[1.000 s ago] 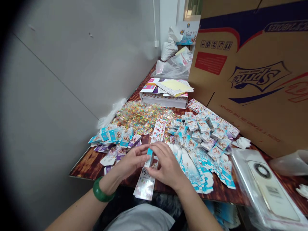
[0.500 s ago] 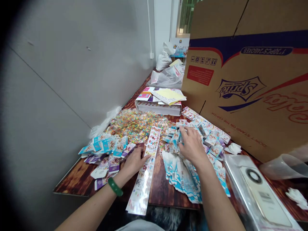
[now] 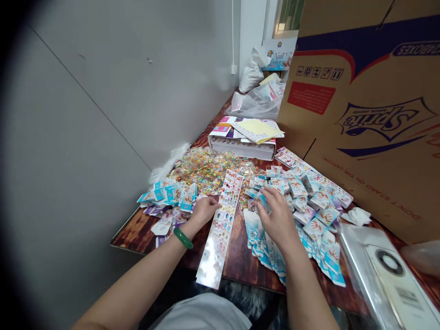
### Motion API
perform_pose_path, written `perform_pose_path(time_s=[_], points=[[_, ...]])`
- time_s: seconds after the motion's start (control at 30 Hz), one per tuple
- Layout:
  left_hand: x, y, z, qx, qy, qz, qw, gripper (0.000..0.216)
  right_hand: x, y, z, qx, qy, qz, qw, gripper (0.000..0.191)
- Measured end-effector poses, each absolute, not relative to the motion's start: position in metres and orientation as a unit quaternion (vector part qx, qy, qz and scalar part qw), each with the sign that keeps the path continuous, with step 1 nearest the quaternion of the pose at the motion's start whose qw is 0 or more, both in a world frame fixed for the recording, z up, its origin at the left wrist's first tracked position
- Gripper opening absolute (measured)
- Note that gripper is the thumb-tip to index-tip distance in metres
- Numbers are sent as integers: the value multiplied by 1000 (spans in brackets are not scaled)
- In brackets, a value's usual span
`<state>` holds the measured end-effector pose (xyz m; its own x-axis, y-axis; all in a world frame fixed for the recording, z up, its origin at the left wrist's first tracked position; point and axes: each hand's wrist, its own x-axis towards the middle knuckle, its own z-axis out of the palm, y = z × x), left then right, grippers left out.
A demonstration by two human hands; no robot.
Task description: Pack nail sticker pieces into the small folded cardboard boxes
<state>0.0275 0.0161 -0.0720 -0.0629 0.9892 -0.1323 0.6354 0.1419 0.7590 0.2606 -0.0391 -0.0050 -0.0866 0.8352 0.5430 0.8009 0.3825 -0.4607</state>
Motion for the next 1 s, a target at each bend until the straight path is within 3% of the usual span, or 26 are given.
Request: perform_pose_path(time_s=[0.13,0.23,0.3,0.43,0.57,0.73,0.8,0.87,1.0], points=[[23,11,-59,552,652,322,408,15,238,-46,-18,-546,-727,102,404,26],[23,5,-50,524,607,342,490,12,213,-45,-38,-573,-660,231,427,31],[25,1,-47,490,561,362,561,17,197,-41,-51,-589,-573,344,454,38],[28,-2,-48,398,491,398,665,31,176,-28,-68,-572,-449,488,482,33],[25,-5,-54,375,485,374,696,33,172,-23,-68,-581,-429,492,487,38],[23,-11,-49,392,465,387,693,54,173,-28,-53,-583,-428,478,498,24],[24,-14,-42,422,449,421,666,63,175,-33,-41,-593,-477,411,501,37],[25,-16,-33,463,427,443,638,68,177,-38,-26,-611,-559,319,460,45],[26,-22,-14,554,383,447,589,65,184,-45,3,-622,-653,239,360,22]])
